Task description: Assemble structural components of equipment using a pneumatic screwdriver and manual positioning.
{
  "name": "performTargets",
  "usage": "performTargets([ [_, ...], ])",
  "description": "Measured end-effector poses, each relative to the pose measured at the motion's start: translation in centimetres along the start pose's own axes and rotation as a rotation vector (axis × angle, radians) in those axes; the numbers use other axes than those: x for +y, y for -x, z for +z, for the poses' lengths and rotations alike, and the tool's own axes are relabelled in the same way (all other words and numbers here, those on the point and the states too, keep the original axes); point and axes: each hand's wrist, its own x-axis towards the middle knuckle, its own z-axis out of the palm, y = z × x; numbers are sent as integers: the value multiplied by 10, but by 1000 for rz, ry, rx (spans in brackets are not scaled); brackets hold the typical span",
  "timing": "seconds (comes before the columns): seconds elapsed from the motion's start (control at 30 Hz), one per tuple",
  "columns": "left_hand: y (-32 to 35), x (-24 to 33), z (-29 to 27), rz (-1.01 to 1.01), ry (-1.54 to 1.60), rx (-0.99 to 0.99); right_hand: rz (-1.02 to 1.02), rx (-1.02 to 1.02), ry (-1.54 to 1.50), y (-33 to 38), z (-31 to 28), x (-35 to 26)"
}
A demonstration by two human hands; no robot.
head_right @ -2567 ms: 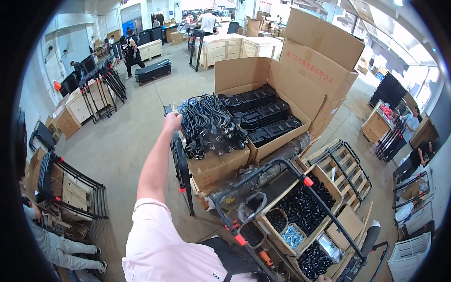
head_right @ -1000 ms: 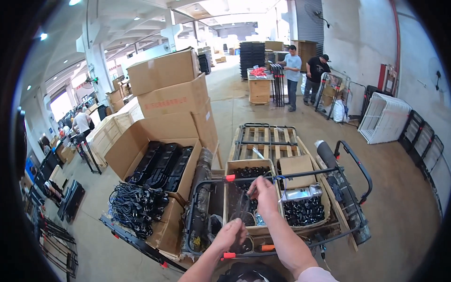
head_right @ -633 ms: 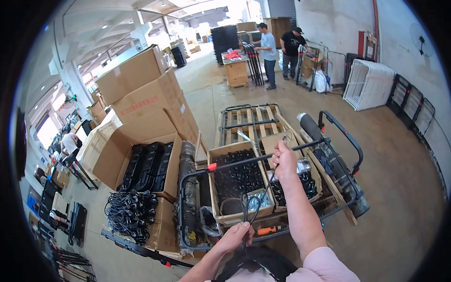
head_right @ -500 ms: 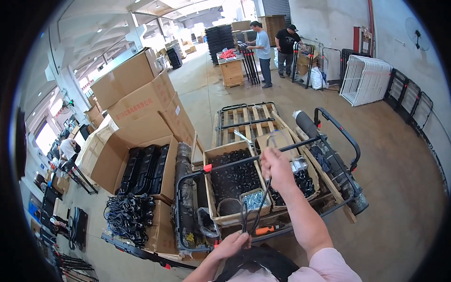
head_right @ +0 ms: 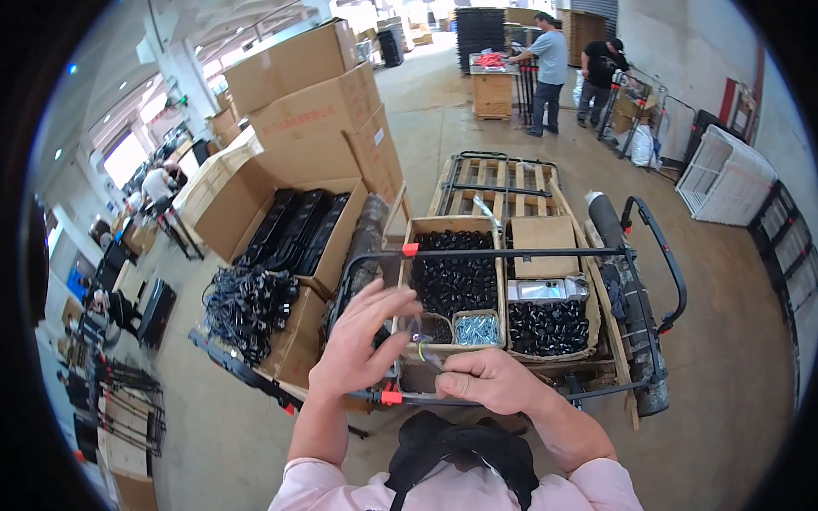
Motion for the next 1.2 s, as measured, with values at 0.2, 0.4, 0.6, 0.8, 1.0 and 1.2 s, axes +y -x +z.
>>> performTargets([
  [0.2,53,-4,44,-536,122,-141,-99,37,324,12,3,9],
  [0.4,102,6,67,-828,394,-170,-242,144,584,21,24,28],
  [0.6,146,25,93,-938,987,145,-235,-15,635,20,39,53],
  [0.8,183,20,101,-1093,1503,579,-249,-58,674,13,64,81],
  [1.0,199,12,96,-1096,1412,688,-210,-40,707,-1,91,101],
  [1.2,221,-13,75,-1190,1781,779,-184,16,712,-27,130,118],
])
